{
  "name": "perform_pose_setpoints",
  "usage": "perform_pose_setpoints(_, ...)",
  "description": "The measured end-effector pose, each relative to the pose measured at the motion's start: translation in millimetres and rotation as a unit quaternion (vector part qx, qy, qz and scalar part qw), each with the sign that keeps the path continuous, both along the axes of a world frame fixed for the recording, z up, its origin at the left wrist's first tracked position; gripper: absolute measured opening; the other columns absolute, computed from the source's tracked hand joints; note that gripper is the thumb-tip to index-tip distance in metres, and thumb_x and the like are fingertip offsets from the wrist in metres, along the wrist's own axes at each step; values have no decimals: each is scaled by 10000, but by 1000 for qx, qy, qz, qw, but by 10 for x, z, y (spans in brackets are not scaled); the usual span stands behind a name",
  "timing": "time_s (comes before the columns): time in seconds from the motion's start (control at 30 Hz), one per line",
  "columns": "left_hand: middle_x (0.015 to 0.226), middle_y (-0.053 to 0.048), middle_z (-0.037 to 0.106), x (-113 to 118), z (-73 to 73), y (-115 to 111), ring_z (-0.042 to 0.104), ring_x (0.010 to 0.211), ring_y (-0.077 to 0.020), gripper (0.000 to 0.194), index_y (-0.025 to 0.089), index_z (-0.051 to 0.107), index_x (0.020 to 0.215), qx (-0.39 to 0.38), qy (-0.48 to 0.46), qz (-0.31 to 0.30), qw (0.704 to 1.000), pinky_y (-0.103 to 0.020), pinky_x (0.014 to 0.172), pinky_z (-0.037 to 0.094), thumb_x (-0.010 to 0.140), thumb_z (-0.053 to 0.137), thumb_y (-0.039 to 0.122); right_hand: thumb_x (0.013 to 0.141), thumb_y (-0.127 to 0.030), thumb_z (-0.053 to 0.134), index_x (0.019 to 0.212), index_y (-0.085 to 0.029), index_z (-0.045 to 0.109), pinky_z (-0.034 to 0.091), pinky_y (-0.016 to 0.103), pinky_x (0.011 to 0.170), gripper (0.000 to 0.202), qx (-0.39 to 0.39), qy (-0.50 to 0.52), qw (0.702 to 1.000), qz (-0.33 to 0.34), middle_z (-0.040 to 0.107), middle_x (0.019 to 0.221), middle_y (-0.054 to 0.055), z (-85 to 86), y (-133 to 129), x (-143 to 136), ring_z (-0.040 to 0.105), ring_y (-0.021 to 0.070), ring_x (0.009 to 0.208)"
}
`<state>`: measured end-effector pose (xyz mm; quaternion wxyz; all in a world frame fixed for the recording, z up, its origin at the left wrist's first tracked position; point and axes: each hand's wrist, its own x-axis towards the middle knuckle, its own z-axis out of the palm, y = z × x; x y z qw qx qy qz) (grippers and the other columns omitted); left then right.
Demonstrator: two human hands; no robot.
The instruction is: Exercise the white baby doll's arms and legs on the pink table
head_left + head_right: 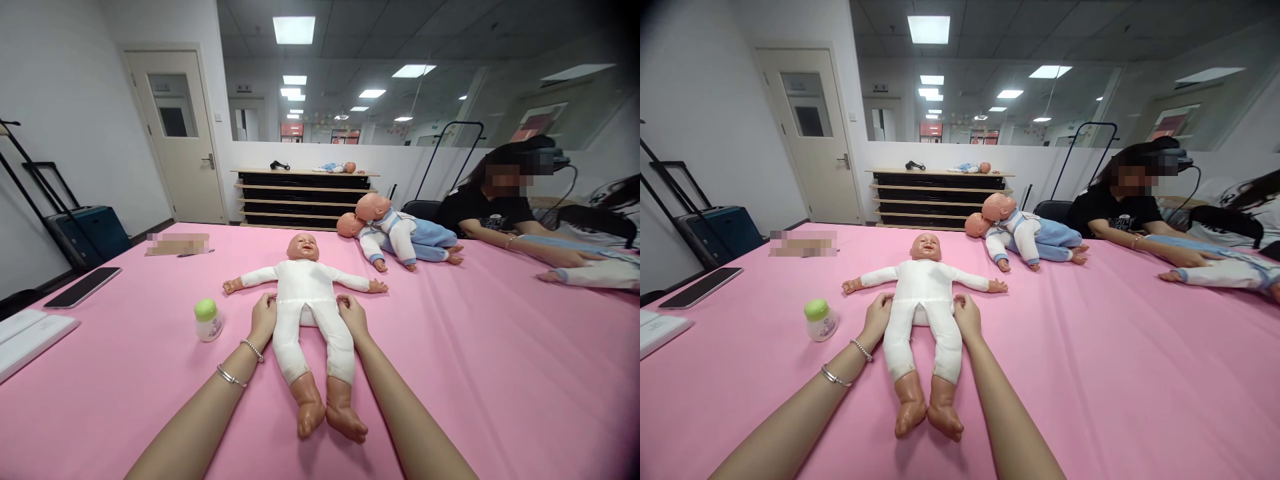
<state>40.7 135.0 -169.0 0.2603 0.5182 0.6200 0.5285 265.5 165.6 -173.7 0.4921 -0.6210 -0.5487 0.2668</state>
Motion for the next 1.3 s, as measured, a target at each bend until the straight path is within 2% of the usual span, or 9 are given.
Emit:
perform_pose_setpoints(0.13,997,-87,601,89,235,20,537,998,-216,284,169,567,983,130,96,60,985,-364,919,410,766,401,92,719,-269,465,1203,-49,438,327,449,969,532,11,50,947,-317,467,1232,256,73,197,249,445,342,1140)
perform_pose_setpoints(0.23,928,-70,628,404,493,193,566,930,-205,279,180,595,927,157,134,-46,977,-340,875,431,774,379,90,740,-371,490,1256,23,393,217,514,1023,656,-3,-3,907,-421,315,1346,315,111,406,552,293,407,1245)
perform_pose_setpoints(0.4,1054,-115,636,1322,634,753,576,985,-217,320,143,613,1030,64,242,-259,933,-316,914,414,762,439,114,777,-438,435,1078,-28,555,129,609,994,523,-46,-104,927,-358,350,1325,320,12,670,866,256,415,1267)
perform_pose_setpoints(0.6,1156,-203,577,2041,412,1034,516,1107,-284,387,80,539,1167,33,293,-280,914,-438,1006,308,850,425,270,741,-534,485,993,-135,537,330,534,924,475,-15,-44,973,-225,579,1099,231,-42,699,917,496,349,1105)
perform_pose_setpoints(0.7,1135,-169,596,2094,325,990,506,1108,-280,385,132,557,1142,42,283,-256,923,-483,1014,265,896,330,321,755,-515,460,1090,-179,454,431,381,860,475,83,81,986,-123,595,1123,146,-26,668,835,572,240,1022)
perform_pose_setpoints(0.8,1071,-132,625,2051,307,959,539,1035,-251,355,169,591,1074,51,216,-237,946,-417,953,338,882,374,375,798,-512,380,1062,-186,473,434,333,856,429,157,107,975,-110,592,1141,121,1,619,706,574,196,1017)
perform_pose_setpoints(1.0,832,-62,650,2001,332,974,575,870,-205,300,185,602,814,7,121,-194,973,-371,904,350,798,513,471,788,-598,391,867,-172,554,466,318,735,462,154,79,977,-121,673,895,102,79,488,609,621,210,815)
perform_pose_setpoints(1.17,791,-40,641,2008,317,1008,573,824,-175,271,192,589,773,-1,75,-178,981,-334,867,370,819,496,442,794,-553,394,1045,-154,548,453,345,839,495,183,80,977,-70,620,1109,137,75,486,563,584,222,1001)
perform_pose_setpoints(1.3,821,-28,637,2012,288,1021,563,771,-133,192,185,612,805,31,42,-221,974,-254,749,413,807,519,353,797,-529,371,991,-164,543,446,349,827,447,159,79,977,-115,648,1028,128,60,504,546,602,221,948)
